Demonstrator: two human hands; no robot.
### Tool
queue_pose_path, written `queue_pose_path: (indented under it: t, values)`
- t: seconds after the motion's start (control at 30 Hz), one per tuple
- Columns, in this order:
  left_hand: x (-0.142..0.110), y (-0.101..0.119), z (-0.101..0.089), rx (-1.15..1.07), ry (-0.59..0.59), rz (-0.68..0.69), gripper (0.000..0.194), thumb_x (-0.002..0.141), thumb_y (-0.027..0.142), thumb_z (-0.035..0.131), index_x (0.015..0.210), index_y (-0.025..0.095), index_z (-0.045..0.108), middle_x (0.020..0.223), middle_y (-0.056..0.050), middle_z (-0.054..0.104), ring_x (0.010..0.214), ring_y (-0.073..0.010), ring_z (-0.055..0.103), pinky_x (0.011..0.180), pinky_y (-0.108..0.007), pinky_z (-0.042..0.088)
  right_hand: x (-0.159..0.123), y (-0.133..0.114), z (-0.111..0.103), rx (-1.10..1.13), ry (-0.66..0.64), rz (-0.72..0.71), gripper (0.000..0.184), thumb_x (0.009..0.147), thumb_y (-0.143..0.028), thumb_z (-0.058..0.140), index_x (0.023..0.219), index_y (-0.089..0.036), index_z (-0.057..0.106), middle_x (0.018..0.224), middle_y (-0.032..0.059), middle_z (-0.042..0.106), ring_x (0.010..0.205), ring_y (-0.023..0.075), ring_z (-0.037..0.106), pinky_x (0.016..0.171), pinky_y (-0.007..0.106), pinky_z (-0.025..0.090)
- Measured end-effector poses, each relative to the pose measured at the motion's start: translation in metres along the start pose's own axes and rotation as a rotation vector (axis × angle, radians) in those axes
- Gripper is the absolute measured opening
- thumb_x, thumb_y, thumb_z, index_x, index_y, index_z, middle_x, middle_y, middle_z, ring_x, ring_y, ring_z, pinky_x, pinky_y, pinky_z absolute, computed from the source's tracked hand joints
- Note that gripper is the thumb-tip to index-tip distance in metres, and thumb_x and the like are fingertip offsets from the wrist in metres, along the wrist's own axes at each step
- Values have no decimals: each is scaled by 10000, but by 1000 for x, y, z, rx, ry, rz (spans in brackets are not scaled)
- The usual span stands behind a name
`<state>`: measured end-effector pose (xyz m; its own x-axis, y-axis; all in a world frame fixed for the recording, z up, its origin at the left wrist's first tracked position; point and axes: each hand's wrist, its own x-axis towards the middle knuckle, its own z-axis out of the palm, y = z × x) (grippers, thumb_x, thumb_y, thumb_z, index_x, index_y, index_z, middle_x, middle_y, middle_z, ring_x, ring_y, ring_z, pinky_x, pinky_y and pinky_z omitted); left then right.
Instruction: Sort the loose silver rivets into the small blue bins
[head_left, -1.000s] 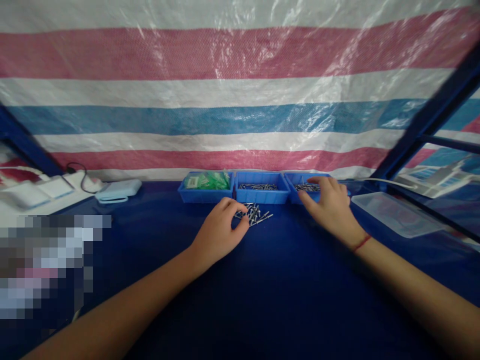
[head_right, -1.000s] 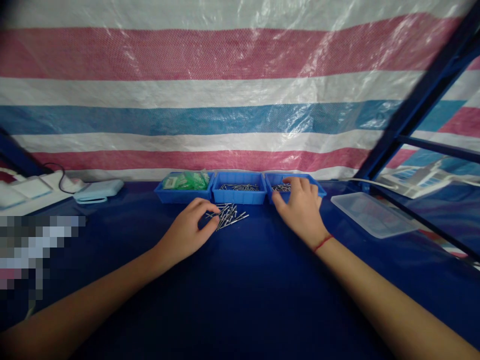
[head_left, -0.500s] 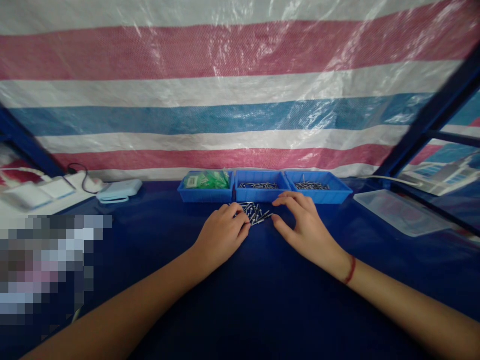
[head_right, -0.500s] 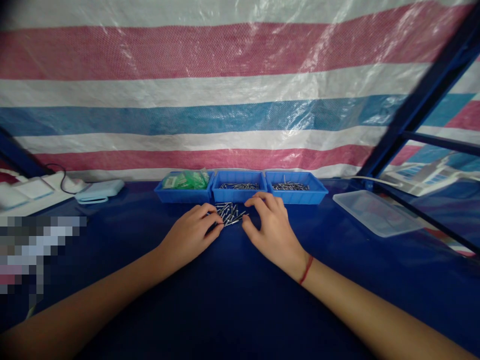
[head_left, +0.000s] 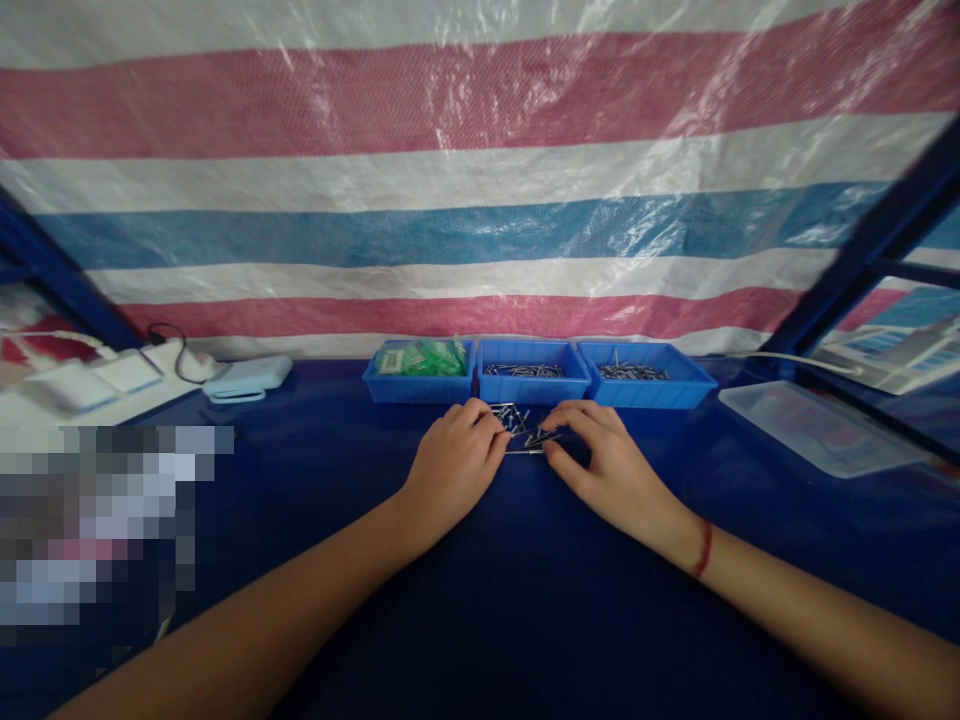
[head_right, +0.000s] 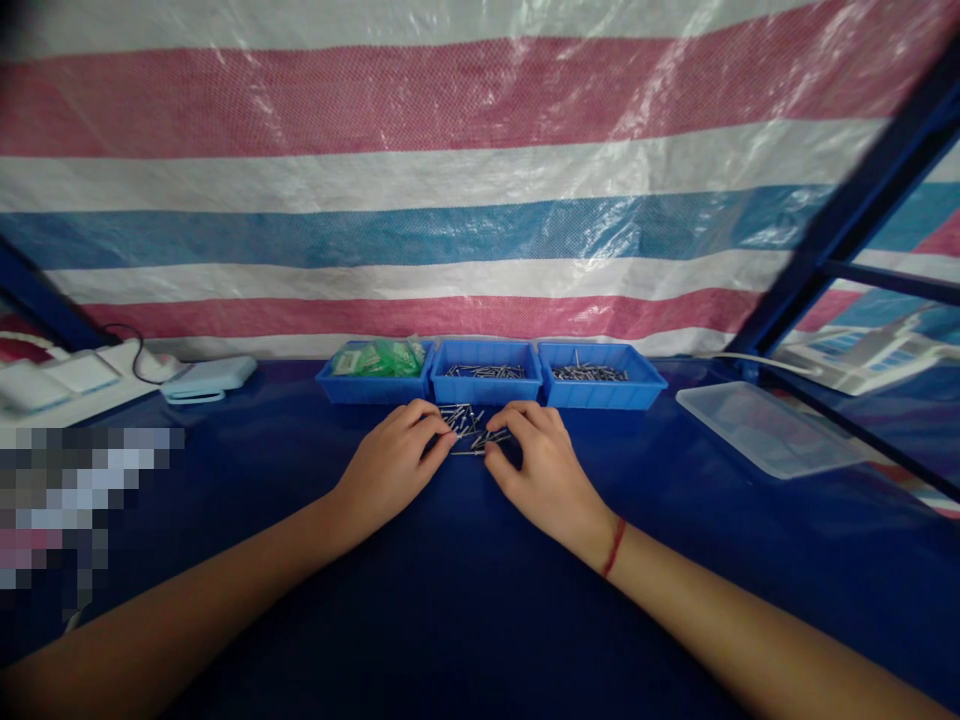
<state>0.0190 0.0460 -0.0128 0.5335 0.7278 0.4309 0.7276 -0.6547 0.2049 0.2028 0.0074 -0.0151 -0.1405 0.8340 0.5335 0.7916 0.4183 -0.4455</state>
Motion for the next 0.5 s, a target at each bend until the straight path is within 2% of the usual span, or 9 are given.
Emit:
queue_pose_path:
  t: [0.13,0.27,0.37,0.5]
  values:
    - [0,0,3,-170,104,-52,172,907,233,462,876,153,611,971,-64,580,928,-198,551,873,-372,446,1,1,1,55,15,17,134,785,-218,585,913,-192,611,980,83,620,972,243,545,887,444,418]
    - [0,1,4,-362,162,-42,109,889,204,501,865,177,604,971,-45,563,959,-178,545,900,-358,434,1,-2,0,240,64,62,135,804,-292,604,907,-208,625,954,62,618,894,205,575,787,373,469]
    - [0,2,2,-427,187,-34,99,882,186,510,863,170,607,997,-53,536,970,-168,536,917,-352,424,1,-5,0,356,96,68,85,824,-291,593,820,-216,634,916,47,615,854,178,584,718,323,469]
    - [-1,3,1,-458,177,9,103,886,188,501,878,168,602,1005,-58,525,982,-168,529,926,-363,420,0,-8,-1,426,128,52,56,812,-272,618,806,-221,641,911,40,611,881,176,582,742,322,461]
